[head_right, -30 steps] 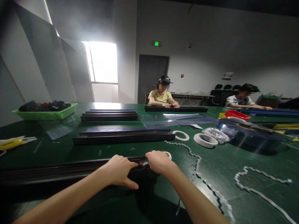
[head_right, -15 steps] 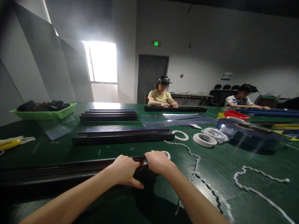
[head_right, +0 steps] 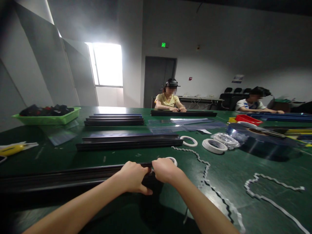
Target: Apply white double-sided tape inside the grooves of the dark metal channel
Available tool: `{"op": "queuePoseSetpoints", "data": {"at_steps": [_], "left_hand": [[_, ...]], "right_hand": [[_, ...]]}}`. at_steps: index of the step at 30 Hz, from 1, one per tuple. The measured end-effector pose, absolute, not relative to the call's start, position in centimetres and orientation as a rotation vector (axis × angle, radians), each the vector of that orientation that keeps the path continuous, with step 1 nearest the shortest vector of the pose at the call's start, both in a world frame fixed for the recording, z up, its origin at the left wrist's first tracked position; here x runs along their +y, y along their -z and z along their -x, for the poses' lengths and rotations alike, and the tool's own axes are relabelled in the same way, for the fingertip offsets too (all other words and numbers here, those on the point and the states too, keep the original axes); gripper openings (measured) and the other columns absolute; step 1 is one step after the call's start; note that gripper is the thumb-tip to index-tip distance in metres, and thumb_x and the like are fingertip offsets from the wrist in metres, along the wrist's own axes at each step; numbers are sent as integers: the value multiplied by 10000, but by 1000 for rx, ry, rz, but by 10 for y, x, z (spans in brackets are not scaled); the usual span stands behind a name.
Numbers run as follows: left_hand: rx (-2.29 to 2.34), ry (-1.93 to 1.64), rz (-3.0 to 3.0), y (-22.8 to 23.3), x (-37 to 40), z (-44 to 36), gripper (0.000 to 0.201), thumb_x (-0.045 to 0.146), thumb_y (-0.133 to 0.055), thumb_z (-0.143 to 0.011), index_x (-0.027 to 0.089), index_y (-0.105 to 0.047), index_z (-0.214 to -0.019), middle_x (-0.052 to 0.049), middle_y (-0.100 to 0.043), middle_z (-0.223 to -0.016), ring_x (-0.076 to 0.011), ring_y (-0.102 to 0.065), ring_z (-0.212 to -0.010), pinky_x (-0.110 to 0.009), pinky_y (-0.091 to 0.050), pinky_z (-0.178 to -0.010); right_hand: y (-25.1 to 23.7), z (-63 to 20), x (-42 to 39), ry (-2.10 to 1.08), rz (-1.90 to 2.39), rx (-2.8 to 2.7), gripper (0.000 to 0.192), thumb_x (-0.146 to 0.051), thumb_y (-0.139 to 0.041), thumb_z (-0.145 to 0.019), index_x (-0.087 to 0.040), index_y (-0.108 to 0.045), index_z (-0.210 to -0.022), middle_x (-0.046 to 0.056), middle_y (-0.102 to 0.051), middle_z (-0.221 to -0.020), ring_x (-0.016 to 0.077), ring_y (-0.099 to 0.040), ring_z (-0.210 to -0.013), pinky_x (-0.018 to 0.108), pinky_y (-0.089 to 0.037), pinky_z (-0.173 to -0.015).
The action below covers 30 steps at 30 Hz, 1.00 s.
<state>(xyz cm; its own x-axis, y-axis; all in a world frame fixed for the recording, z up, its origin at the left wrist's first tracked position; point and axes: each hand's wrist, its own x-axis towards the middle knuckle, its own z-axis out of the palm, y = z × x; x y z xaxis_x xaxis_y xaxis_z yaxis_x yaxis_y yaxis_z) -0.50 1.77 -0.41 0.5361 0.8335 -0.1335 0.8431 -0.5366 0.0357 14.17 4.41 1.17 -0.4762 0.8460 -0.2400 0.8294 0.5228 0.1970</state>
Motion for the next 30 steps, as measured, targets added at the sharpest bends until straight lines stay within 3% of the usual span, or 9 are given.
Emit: {"op": "queuePoseSetpoints", "data": {"at_steps": [30], "left_hand": [[1520, 185, -2683, 9, 15, -1, 671, 703, -564, -623, 169, -633, -1024, -129, -708, -922, -301, -662, -802, -383, -516, -678]], "right_hand": [[-16, -139, 46, -193, -1342, 2407, 210, -151, -549, -694, -146, -685, -853, 152, -707, -880, 300, -665, -828, 331, -461, -619]]}}
